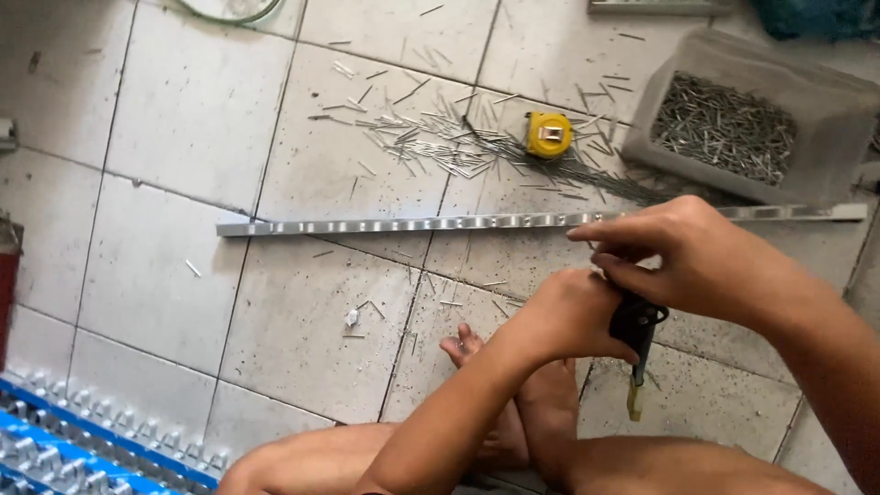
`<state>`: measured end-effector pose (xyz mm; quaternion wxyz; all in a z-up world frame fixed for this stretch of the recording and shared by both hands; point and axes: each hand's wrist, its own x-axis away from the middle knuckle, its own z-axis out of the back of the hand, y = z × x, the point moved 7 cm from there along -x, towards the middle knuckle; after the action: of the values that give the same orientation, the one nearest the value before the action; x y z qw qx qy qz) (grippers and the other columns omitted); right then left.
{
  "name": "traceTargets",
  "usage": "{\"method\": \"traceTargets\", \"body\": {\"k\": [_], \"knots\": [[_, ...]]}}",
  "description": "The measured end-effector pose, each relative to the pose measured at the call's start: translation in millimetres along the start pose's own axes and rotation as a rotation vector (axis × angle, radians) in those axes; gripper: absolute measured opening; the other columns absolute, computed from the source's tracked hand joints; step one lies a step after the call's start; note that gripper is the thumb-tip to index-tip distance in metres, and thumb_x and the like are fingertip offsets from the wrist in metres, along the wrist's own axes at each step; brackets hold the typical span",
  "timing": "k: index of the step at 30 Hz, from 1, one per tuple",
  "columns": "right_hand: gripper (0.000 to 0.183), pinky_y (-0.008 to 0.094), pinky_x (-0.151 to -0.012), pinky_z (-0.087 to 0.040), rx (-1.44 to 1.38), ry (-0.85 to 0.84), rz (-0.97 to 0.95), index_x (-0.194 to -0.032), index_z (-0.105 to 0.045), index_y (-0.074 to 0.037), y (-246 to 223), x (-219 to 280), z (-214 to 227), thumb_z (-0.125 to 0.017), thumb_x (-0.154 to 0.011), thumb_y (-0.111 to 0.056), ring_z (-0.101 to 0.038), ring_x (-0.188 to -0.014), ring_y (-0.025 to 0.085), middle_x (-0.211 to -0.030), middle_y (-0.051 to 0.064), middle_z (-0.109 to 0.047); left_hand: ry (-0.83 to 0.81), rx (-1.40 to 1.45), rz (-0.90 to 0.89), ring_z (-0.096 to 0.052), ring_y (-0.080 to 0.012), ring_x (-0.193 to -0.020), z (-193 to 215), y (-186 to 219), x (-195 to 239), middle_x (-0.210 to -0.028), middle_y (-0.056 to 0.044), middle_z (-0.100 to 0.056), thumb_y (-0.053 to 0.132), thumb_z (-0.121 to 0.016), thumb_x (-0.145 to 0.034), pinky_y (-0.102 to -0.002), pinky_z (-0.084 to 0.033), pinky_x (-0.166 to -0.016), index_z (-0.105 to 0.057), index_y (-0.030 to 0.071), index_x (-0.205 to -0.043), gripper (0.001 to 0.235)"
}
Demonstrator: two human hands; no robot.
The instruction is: Assembling plastic components onto a rail using a manual rivet gun and rivets.
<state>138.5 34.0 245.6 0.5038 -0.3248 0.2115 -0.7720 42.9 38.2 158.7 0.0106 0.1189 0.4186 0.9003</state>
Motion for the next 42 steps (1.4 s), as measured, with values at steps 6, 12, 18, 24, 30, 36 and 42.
{"method": "traceTargets", "body": {"k": [6,12,18,24,30,36,42], "knots": [[0.045,0.03,-0.063,-0.075,0.219,-0.228,-0.097,-0.117,-0.073,-0.021,34,3,-17,-0.079,-0.073,-0.029,-0.081,-0.084,0.018,-0.135,-0.001,-0.067,0.116,0.233,-0.027,-0.071,-0.0206,-0.071,2,-11,-14,-0.082,-0.008,-0.078,0.056,-0.07,-0.069,-0.032,-0.058,-0.074,-0.074,0.007,-0.087,0.053],[0.051,0.032,-0.076,-0.07,-0.057,-0.013,-0.136,-0.119,-0.071,-0.005,39,3,12,-0.078,-0.069,-0.007,-0.083,-0.084,0.022,-0.103,0.012,-0.081,0.082,0.071,0.021,-0.065,-0.0163,-0.063,9,-29,-22,-0.076,-0.005,-0.074,0.056,-0.074,-0.072,-0.027,-0.053,-0.061,-0.075,0.008,-0.085,0.049],[0.033,0.026,-0.031,-0.046,-0.09,-0.069,0.022,-0.109,-0.078,-0.009,11,-28,-8,-0.07,-0.077,-0.008,-0.061,-0.036,0.013,-0.069,0.006,-0.08,0.115,0.074,-0.018,-0.073,-0.0269,-0.089,4,-16,-20,-0.103,-0.009,-0.078,0.042,-0.077,-0.072,-0.036,-0.059,-0.077,-0.074,0.008,-0.105,0.048],[0.032,0.033,-0.063,-0.07,0.18,-0.149,-0.028,-0.113,-0.077,-0.017,41,-9,-11,-0.06,-0.087,-0.028,-0.078,-0.086,0.022,-0.125,0.005,-0.073,0.014,0.035,0.068,-0.066,-0.0186,-0.068,4,-32,-19,-0.08,-0.006,-0.075,0.054,-0.07,-0.082,-0.028,-0.054,-0.066,-0.074,0.008,-0.094,0.047],[0.045,0.033,-0.071,-0.07,-0.349,-0.229,-0.62,-0.107,-0.073,-0.001,93,50,-123,-0.09,-0.066,-0.011,-0.084,-0.082,0.023,-0.093,0.013,-0.084,0.469,0.158,0.08,-0.048,-0.0132,-0.031,54,-29,-20,-0.049,-0.004,-0.059,0.057,-0.046,-0.086,-0.023,-0.038,-0.032,-0.069,0.001,-0.063,0.065],[0.044,0.044,-0.074,-0.05,-0.327,-0.022,-0.495,-0.106,-0.058,0.001,100,58,-156,-0.077,-0.074,-0.024,-0.059,-0.084,0.031,-0.1,0.02,-0.064,0.587,-0.107,-0.047,-0.046,-0.0127,-0.047,34,-14,-25,-0.071,-0.005,-0.059,0.059,-0.071,-0.075,-0.029,-0.038,-0.044,-0.068,0.003,-0.067,0.057],[0.069,0.056,-0.076,-0.059,-0.828,-0.043,-0.691,-0.12,-0.066,-0.003,226,133,-257,-0.097,-0.058,-0.001,-0.076,-0.079,0.041,-0.09,0.025,-0.079,0.892,1.41,0.236,-0.067,-0.0121,-0.062,-1,-75,-17,-0.065,-0.003,-0.066,0.034,-0.079,-0.087,-0.027,-0.056,-0.059,-0.066,0.016,-0.078,0.023]]}}
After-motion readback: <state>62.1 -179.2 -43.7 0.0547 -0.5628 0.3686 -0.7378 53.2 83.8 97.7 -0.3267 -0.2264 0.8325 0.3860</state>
